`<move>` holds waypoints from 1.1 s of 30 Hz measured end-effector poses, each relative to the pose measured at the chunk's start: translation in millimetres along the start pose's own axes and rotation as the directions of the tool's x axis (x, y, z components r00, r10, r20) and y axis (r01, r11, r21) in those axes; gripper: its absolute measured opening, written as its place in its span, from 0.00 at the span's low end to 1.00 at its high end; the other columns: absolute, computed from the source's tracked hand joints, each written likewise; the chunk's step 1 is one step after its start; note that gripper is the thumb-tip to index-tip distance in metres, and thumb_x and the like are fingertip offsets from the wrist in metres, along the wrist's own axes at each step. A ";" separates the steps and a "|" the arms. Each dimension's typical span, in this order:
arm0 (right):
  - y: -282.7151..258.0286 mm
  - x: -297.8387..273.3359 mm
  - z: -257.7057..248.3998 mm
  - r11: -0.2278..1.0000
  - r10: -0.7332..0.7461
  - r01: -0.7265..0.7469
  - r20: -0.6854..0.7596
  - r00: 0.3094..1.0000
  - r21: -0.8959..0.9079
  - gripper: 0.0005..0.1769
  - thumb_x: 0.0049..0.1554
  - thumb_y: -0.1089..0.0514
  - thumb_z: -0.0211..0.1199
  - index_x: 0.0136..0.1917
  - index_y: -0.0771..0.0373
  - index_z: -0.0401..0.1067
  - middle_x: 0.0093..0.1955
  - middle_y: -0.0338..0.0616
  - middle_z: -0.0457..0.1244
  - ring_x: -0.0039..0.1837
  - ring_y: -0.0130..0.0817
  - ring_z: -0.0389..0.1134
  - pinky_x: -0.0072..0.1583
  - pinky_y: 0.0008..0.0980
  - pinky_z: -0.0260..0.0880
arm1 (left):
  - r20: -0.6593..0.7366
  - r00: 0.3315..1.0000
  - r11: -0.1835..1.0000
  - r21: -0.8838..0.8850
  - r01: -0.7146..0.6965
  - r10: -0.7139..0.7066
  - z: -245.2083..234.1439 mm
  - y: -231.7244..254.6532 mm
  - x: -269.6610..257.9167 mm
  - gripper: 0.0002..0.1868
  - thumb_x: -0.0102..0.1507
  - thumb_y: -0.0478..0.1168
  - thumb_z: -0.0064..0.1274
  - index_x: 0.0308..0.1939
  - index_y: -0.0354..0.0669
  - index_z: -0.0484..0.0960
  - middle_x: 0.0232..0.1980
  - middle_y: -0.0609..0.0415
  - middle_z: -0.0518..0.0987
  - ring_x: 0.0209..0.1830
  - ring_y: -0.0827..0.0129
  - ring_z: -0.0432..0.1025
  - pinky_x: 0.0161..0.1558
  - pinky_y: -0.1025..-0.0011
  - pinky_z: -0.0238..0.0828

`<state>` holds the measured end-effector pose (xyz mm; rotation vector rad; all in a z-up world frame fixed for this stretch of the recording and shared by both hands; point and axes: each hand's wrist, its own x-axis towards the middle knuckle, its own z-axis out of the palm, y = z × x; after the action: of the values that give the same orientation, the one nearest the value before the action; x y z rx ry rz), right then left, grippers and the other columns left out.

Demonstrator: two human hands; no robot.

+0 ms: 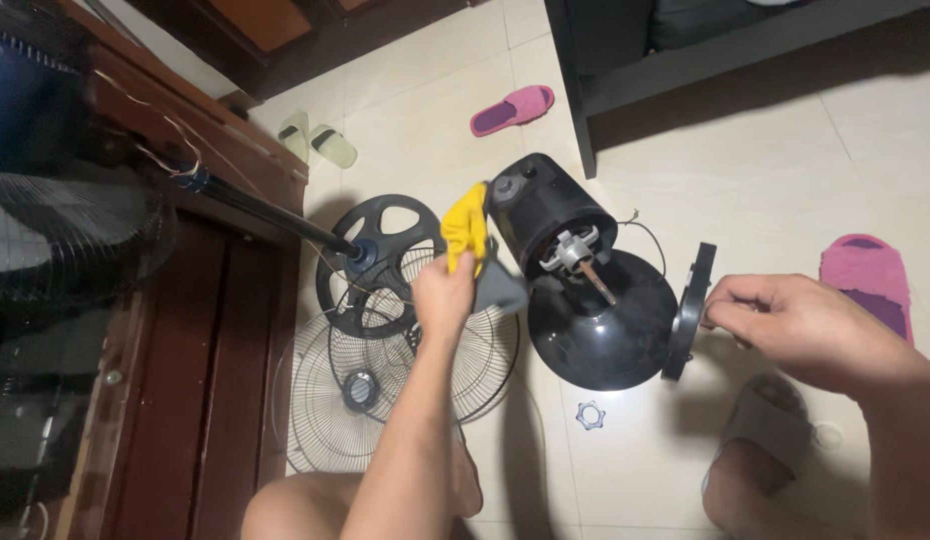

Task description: The person removes the front grille of a standing electric fan by hand, then uses a screwdriver to loosen and remove the central hub nut. They detach the fan blades and wipe the motor housing with a cloth before reattaching the hub nut and tightening it.

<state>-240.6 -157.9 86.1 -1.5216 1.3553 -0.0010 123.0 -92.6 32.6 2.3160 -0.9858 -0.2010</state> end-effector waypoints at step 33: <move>11.3 15.2 2.4 0.997 0.018 -0.020 0.024 1.000 0.071 0.13 0.60 0.51 0.59 0.45 0.61 0.78 0.33 0.42 0.63 0.40 0.32 0.61 0.46 0.35 0.65 | 0.423 0.869 0.964 -0.176 -0.198 0.256 26.2 82.8 97.6 0.18 0.53 0.46 0.63 0.35 0.33 0.85 0.32 0.45 0.84 0.30 0.65 0.78 0.36 0.66 0.74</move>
<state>-241.9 -165.1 68.5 -1.4455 1.3378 -0.0195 133.0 -217.6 69.2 2.0529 -1.4144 -0.6986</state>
